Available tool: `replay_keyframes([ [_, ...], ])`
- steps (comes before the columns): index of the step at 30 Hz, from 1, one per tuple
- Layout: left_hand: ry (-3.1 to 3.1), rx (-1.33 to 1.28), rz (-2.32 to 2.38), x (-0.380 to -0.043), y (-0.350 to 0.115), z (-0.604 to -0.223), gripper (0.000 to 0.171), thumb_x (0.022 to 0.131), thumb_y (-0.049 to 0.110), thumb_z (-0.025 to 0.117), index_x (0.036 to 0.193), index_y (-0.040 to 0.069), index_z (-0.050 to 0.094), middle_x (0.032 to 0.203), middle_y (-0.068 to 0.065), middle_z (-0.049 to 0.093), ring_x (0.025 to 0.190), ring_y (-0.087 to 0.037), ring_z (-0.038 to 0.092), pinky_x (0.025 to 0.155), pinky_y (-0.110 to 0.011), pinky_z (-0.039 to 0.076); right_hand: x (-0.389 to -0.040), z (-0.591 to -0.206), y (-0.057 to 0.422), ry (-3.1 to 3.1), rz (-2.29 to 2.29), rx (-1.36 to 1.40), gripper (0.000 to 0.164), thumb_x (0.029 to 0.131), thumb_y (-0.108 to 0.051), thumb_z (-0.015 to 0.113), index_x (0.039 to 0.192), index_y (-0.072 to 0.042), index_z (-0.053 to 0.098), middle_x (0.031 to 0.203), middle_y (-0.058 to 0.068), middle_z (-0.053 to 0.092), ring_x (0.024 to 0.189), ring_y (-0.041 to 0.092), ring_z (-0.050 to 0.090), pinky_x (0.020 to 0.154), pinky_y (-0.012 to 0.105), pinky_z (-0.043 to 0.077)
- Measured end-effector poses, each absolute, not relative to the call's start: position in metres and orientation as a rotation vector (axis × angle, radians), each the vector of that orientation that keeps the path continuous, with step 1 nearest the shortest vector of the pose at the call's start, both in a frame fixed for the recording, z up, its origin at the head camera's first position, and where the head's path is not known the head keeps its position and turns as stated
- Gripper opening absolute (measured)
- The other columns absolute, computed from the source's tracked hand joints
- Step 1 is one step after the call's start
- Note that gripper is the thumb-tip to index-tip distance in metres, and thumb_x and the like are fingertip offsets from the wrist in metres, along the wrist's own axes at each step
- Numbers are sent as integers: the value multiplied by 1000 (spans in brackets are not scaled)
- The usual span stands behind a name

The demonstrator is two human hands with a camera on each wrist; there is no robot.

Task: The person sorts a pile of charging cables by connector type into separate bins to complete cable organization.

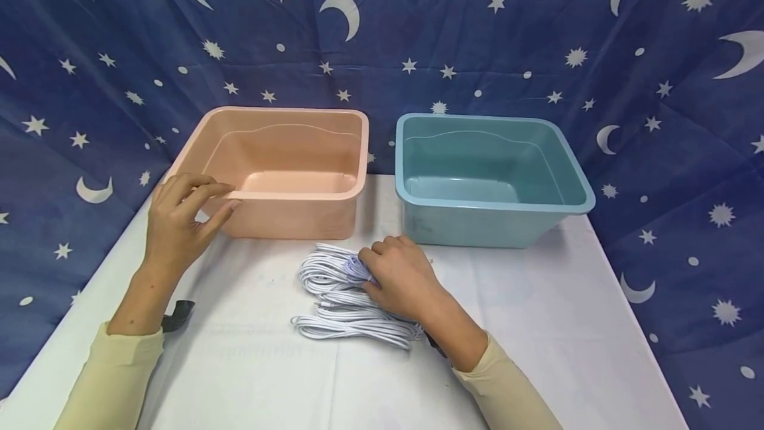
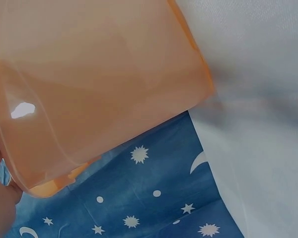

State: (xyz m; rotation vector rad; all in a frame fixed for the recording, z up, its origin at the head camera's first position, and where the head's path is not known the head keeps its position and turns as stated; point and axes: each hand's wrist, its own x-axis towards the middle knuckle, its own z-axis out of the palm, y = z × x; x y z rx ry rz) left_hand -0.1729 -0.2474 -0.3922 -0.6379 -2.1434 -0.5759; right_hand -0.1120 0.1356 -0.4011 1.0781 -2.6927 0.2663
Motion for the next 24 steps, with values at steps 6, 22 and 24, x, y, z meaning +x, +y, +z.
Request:
replay_keyframes([
  [6,-2145,-641,-576,-174,-248,-393,25,93,23,83,111,6,79,105,-18,66,93,-41,60,80,-56,40,-110,-399,134,-2655,266,1067,25,81,-24,89,100,-13,76,88,-2,74,79,20,65,76,38,51],
  [22,-2157,-643,-564,-175,-248,-394,25,93,23,83,111,6,78,105,-18,66,92,-40,60,80,-56,40,-110,-391,134,-2597,426,1064,18,84,-14,85,100,-10,77,88,-3,72,78,18,70,78,41,58],
  [24,-2157,-645,-562,-175,-248,-394,25,93,23,83,111,6,78,105,-18,66,91,-39,60,80,-56,40,-110,-389,133,-2593,439,1055,18,84,-13,85,100,-10,77,88,-3,71,75,17,69,76,40,58],
])
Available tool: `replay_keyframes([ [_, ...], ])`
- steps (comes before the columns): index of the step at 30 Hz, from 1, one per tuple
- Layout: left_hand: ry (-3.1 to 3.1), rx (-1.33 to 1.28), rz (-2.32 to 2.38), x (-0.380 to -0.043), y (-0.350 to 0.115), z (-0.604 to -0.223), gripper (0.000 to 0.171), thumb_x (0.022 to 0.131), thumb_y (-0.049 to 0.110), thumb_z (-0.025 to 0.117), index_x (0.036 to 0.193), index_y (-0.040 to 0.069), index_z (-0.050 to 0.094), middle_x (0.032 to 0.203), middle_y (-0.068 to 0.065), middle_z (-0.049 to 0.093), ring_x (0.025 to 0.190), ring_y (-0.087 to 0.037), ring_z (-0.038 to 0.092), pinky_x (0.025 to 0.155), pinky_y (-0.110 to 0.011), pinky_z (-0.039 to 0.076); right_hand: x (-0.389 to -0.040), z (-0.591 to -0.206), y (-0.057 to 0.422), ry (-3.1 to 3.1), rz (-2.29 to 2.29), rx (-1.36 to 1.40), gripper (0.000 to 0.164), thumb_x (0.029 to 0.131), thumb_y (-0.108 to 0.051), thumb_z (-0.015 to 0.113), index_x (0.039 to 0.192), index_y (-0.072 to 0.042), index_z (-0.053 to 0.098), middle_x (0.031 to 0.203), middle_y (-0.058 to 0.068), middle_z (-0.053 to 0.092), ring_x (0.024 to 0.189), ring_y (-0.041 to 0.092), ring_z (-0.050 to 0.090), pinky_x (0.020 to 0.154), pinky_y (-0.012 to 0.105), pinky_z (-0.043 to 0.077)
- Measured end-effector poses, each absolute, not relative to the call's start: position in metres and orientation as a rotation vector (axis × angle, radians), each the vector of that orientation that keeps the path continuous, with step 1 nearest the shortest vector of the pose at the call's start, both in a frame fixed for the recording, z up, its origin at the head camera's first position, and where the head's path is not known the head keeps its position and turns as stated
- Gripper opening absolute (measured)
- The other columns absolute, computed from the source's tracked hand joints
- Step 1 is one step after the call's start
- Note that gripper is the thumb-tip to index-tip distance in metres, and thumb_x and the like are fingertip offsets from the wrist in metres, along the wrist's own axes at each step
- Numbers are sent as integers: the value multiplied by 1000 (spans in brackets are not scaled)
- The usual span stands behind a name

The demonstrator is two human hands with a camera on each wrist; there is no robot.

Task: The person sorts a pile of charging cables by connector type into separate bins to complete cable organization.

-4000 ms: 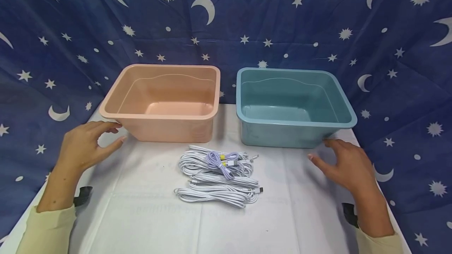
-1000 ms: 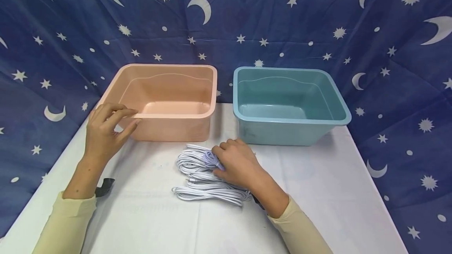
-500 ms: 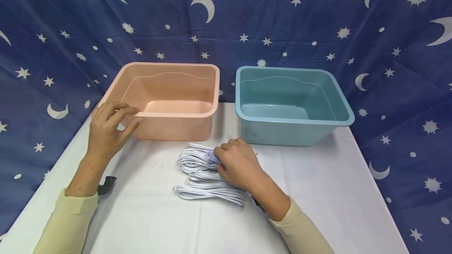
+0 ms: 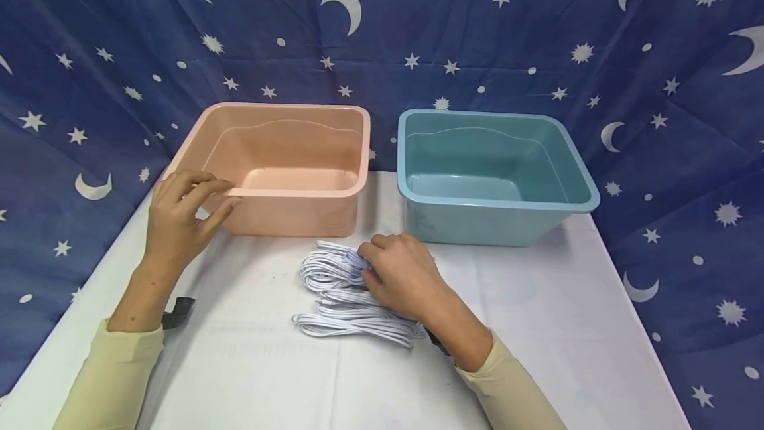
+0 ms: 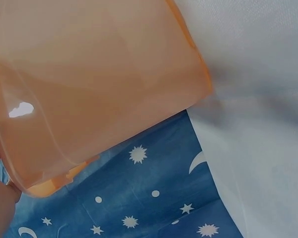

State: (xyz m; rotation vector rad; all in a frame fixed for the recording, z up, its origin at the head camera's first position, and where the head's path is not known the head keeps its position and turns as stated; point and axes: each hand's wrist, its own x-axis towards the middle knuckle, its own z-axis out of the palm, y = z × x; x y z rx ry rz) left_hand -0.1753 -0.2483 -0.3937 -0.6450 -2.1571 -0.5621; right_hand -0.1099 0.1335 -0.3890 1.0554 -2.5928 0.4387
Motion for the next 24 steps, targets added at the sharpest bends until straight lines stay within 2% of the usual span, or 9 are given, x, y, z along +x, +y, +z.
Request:
replay_keyframes([
  [11,-2155,-652,-571,-174,-249,-392,25,94,24,82,110,5,78,104,-18,65,93,-41,60,80,-57,39,-112,-375,129,-2561,481,1023,17,88,-13,85,103,-9,77,90,-1,73,76,16,69,73,39,58],
  [20,-2156,-652,-566,-174,-248,-394,25,94,23,83,112,5,78,104,-18,65,91,-40,59,81,-57,39,-127,-346,122,-2455,454,1084,18,89,-10,86,104,-8,77,90,1,73,74,20,68,75,41,57],
  [24,-2151,-654,-566,-176,-248,-393,26,95,25,81,112,5,78,105,-19,65,92,-41,59,82,-58,40,-134,-333,118,-2420,453,1113,20,92,-9,84,110,-8,77,94,2,74,78,21,70,76,40,56],
])
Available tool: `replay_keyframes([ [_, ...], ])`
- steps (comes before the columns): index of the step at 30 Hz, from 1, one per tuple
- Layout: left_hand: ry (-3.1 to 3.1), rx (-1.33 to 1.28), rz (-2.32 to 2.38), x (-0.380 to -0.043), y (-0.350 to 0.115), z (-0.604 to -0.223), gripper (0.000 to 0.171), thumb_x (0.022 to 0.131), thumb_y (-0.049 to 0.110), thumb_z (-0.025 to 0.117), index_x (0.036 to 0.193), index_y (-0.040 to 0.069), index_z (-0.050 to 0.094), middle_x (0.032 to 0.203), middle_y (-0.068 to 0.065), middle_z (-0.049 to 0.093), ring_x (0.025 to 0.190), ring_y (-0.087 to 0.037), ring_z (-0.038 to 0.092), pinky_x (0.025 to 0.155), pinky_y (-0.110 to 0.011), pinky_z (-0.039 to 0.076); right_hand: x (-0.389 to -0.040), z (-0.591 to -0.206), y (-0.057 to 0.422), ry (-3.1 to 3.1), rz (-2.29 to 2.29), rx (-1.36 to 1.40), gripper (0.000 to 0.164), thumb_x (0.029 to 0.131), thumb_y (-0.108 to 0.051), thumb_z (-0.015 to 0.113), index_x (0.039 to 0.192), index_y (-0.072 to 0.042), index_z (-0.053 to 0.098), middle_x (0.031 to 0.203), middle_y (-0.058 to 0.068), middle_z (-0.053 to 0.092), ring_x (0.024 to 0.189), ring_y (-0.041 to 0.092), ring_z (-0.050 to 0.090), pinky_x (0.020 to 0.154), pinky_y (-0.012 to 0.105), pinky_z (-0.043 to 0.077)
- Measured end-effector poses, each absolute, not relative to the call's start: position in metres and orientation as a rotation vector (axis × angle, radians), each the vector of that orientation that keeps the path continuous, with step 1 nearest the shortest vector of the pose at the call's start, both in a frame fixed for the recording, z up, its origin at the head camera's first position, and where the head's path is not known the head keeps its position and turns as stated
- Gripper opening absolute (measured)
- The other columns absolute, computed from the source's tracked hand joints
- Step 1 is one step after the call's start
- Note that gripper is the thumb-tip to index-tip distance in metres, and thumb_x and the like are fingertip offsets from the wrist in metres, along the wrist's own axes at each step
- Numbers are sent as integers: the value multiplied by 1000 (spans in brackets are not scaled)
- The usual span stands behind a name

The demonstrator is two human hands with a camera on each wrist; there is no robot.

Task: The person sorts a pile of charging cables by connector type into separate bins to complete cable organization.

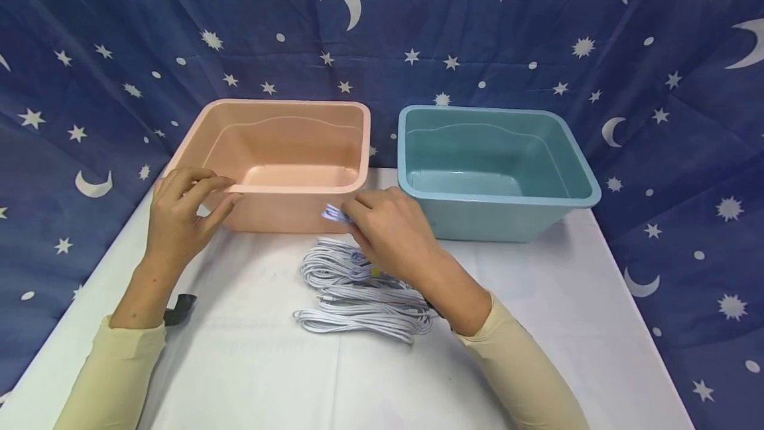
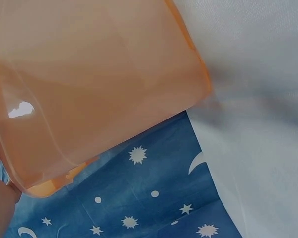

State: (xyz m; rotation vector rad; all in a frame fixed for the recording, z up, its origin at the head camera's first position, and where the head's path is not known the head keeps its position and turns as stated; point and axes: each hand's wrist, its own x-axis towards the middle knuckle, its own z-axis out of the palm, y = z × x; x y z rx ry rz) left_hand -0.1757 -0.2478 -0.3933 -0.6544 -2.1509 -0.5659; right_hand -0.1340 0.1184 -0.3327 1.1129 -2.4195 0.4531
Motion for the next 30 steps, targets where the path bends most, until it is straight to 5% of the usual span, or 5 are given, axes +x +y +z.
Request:
replay_keyframes([
  [19,-2153,-640,-564,-177,-248,-391,25,94,24,82,112,6,78,105,-19,65,93,-41,60,81,-57,40,-166,-290,91,-2360,414,1157,18,98,-6,75,113,-13,80,98,3,71,92,24,62,78,39,49],
  [30,-2150,-655,-568,-176,-247,-393,25,95,24,81,112,5,78,106,-19,65,93,-42,60,82,-58,39,-192,-298,69,-2502,352,1147,21,99,-6,73,116,-15,81,96,1,69,97,24,62,82,38,51],
])
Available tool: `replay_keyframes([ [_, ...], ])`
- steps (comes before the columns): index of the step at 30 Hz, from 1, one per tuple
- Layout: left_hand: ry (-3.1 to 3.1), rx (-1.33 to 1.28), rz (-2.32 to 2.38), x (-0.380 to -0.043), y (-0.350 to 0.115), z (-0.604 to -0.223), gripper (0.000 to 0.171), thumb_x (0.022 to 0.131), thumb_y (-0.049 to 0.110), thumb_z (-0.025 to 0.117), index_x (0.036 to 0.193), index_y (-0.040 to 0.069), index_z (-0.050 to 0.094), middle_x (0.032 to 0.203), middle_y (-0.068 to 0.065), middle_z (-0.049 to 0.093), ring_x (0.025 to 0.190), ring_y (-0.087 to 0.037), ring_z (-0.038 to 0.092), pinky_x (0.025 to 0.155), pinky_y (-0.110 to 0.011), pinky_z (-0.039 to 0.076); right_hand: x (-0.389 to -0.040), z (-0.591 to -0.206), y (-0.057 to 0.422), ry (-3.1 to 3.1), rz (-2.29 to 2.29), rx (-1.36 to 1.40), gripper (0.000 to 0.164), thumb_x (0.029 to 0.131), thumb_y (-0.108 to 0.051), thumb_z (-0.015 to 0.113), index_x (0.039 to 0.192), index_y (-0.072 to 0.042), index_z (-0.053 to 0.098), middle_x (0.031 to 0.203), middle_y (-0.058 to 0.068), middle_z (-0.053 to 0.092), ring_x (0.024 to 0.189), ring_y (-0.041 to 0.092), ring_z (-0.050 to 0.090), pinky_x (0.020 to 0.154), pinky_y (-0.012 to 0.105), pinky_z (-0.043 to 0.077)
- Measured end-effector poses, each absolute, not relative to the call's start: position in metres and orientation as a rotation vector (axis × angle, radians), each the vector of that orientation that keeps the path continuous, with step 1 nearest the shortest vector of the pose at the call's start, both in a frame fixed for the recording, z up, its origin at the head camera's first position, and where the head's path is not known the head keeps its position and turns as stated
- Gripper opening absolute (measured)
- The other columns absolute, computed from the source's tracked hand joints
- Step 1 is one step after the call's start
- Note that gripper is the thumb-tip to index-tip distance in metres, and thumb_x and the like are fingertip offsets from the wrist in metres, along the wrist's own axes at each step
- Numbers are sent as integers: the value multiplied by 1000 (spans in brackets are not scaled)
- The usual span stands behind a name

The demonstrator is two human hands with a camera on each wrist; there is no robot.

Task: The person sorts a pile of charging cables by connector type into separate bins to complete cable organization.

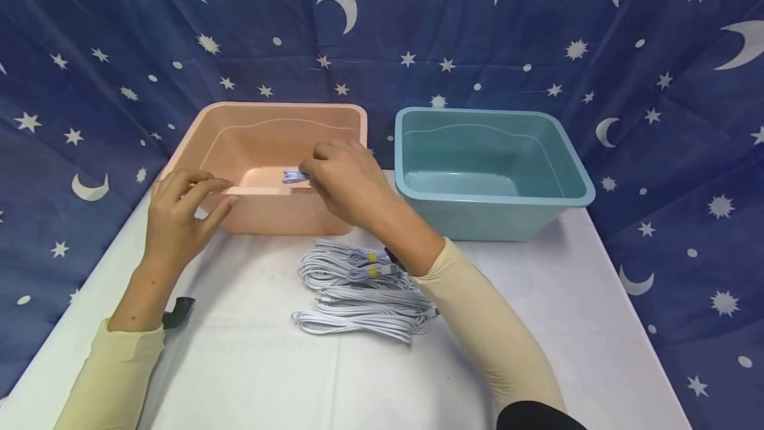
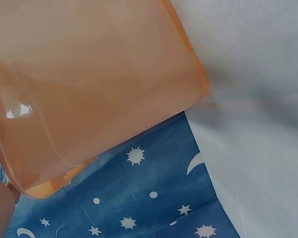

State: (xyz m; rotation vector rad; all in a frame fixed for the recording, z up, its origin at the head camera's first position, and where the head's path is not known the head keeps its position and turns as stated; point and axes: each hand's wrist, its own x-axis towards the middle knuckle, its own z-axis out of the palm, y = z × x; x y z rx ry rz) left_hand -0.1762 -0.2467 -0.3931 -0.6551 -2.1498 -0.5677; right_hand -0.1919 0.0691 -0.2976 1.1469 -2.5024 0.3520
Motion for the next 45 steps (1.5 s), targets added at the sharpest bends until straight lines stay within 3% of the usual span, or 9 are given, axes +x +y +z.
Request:
replay_keyframes([
  [8,-2152,-652,-576,-176,-247,-394,26,95,25,81,112,5,77,105,-19,65,92,-41,59,81,-58,39,-205,-310,60,-2550,293,1145,20,97,-7,76,115,-13,81,100,4,71,102,26,64,103,39,50],
  [19,-2154,-648,-573,-177,-246,-395,26,96,26,80,112,5,77,106,-19,65,93,-41,59,82,-58,39,-206,-312,57,-2591,226,1106,19,98,-10,75,116,-12,80,107,4,74,108,27,67,105,42,50],
  [24,-2157,-639,-576,-177,-247,-394,25,95,24,82,112,5,77,106,-19,65,93,-41,59,82,-57,39,-203,-311,62,-2617,258,1080,20,97,-12,77,117,-12,79,109,3,73,109,26,68,96,42,52],
  [33,-2157,-642,-572,-176,-247,-394,25,95,24,82,111,5,77,106,-19,65,92,-41,59,81,-57,38,-189,-315,81,-2481,440,1073,15,96,-9,78,111,-10,79,103,4,71,93,24,66,81,41,51],
  [45,-2166,-637,-568,-176,-247,-395,25,94,22,83,112,5,77,106,-19,65,93,-40,58,81,-56,38,-151,-327,113,-2422,554,1041,20,96,-10,78,116,-9,78,110,4,73,101,25,65,82,42,52],
])
